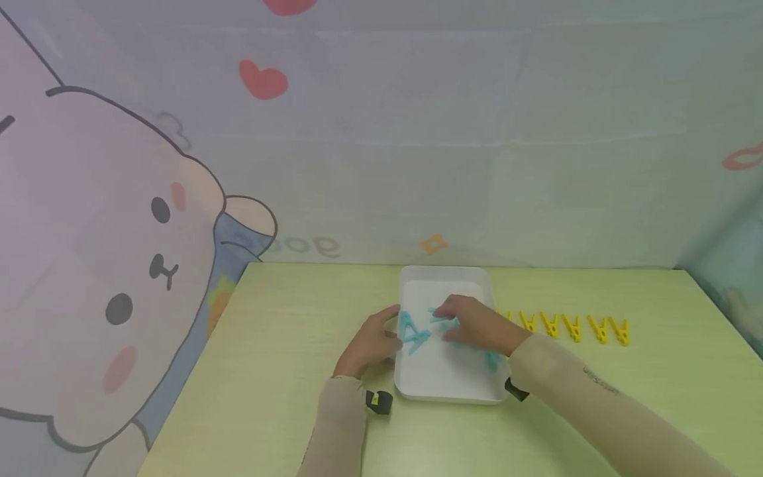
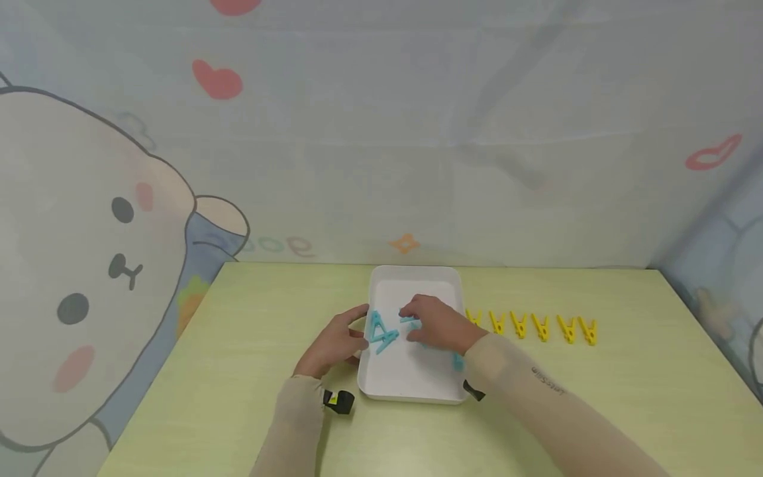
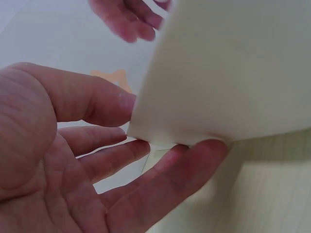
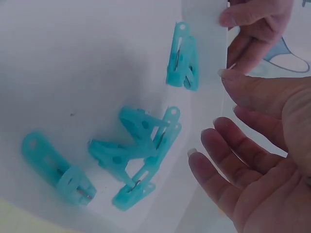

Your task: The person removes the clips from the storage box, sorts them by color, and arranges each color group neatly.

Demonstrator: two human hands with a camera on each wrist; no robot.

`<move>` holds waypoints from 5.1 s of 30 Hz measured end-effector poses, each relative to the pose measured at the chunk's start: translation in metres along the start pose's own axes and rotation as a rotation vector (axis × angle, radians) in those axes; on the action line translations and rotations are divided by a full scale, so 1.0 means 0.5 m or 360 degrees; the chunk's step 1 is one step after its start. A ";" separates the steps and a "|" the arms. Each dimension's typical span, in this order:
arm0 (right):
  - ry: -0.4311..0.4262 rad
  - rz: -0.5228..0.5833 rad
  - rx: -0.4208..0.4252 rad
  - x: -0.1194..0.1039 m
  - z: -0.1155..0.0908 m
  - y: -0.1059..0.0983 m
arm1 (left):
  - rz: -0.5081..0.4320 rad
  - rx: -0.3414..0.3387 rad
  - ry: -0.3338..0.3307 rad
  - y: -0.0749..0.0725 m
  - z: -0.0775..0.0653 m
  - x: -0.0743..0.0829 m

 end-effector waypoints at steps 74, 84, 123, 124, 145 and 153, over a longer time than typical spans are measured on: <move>0.0534 0.0928 0.0114 0.134 -0.051 -0.020 | -0.0022 -0.0011 -0.0025 -0.003 -0.008 -0.001; 0.0585 0.1099 0.0163 0.182 -0.112 -0.031 | -0.0011 -0.0001 -0.0022 -0.003 -0.013 0.006; 0.1017 0.0549 0.0105 0.273 -0.197 0.016 | 0.0028 -0.0008 -0.0012 0.006 0.000 0.002; 0.1016 0.0535 0.0100 0.271 -0.195 0.016 | 0.0032 -0.0005 -0.0012 0.005 -0.001 0.003; 0.1005 0.0485 0.0079 0.249 -0.188 0.026 | 0.0043 -0.0002 -0.0042 0.003 -0.004 0.004; 0.1065 0.0432 0.0075 0.247 -0.191 0.000 | 0.0056 0.0010 -0.0061 0.003 -0.003 0.001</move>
Point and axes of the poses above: each hand's wrist, its own z-axis towards the middle knuckle, its own y-axis out of the palm, x = y × z, the point moved 10 cm from there along z, towards the middle knuckle, and after that the axes turned 2 degrees about y, right-handed, at the moved point
